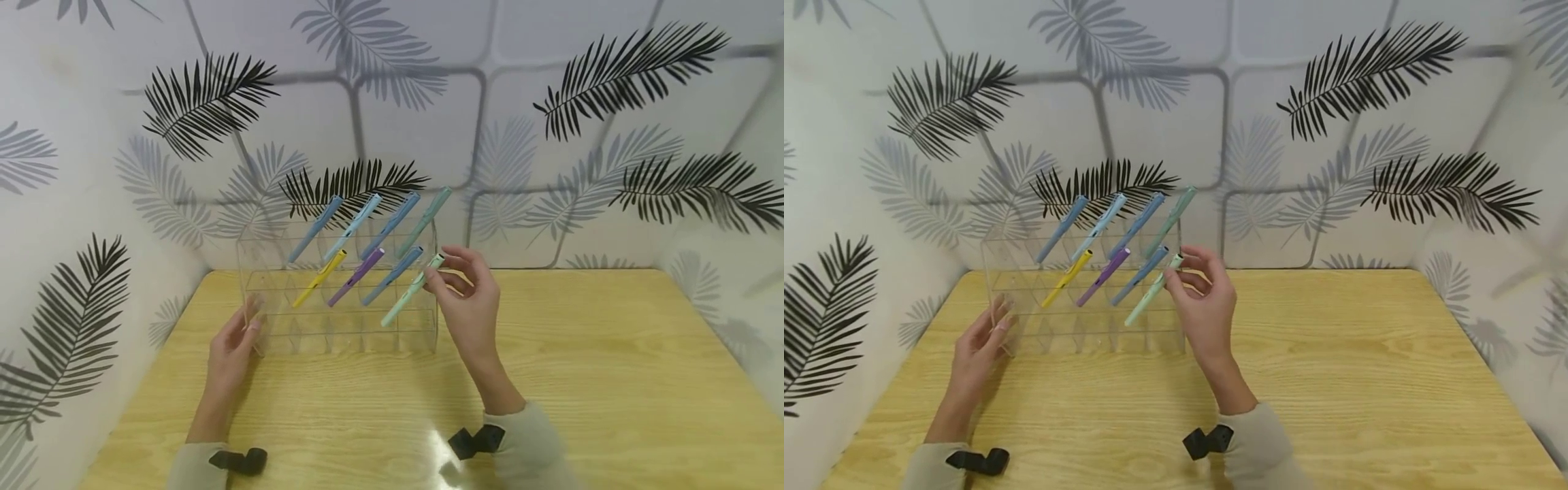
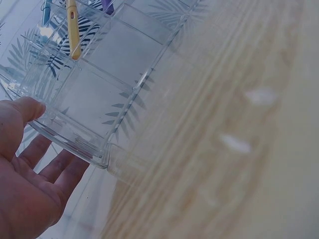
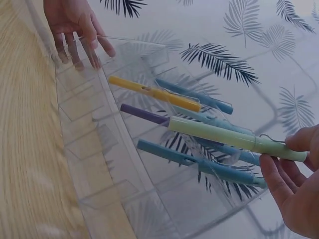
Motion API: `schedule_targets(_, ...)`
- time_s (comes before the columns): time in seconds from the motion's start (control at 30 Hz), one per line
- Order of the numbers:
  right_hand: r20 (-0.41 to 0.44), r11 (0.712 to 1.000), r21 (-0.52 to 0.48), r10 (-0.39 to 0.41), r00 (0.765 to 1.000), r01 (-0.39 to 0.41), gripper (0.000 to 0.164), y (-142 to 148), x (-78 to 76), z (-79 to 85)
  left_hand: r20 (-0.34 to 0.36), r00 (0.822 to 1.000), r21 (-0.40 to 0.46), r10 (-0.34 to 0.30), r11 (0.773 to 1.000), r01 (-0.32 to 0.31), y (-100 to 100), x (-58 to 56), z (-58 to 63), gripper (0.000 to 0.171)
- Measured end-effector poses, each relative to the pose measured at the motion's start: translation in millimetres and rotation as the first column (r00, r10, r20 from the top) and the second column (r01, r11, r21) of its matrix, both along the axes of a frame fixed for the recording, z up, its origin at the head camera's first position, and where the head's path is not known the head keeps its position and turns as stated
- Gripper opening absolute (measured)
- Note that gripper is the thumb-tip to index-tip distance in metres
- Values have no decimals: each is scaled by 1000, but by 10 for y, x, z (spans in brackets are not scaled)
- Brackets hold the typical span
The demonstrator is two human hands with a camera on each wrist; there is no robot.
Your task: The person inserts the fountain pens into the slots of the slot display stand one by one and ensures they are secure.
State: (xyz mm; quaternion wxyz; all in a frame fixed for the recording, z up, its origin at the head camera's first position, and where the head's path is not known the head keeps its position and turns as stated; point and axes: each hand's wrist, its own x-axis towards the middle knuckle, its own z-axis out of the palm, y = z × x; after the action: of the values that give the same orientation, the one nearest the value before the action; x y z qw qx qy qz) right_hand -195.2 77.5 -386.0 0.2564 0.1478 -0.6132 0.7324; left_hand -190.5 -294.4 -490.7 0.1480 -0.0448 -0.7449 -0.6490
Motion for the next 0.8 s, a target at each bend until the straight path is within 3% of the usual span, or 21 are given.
schedule_targets(0.3, 16, 998, -57, -22, 1000, 23, 27, -395, -35, -211, 17, 1000, 20, 11, 1000, -11, 45, -18, -25, 45)
schedule_targets(0.8, 120, 998, 34, -65, 991, 61, 24, -741, -21, -520, 40, 999, -8, 25, 1000, -24, -4, -7, -12, 47)
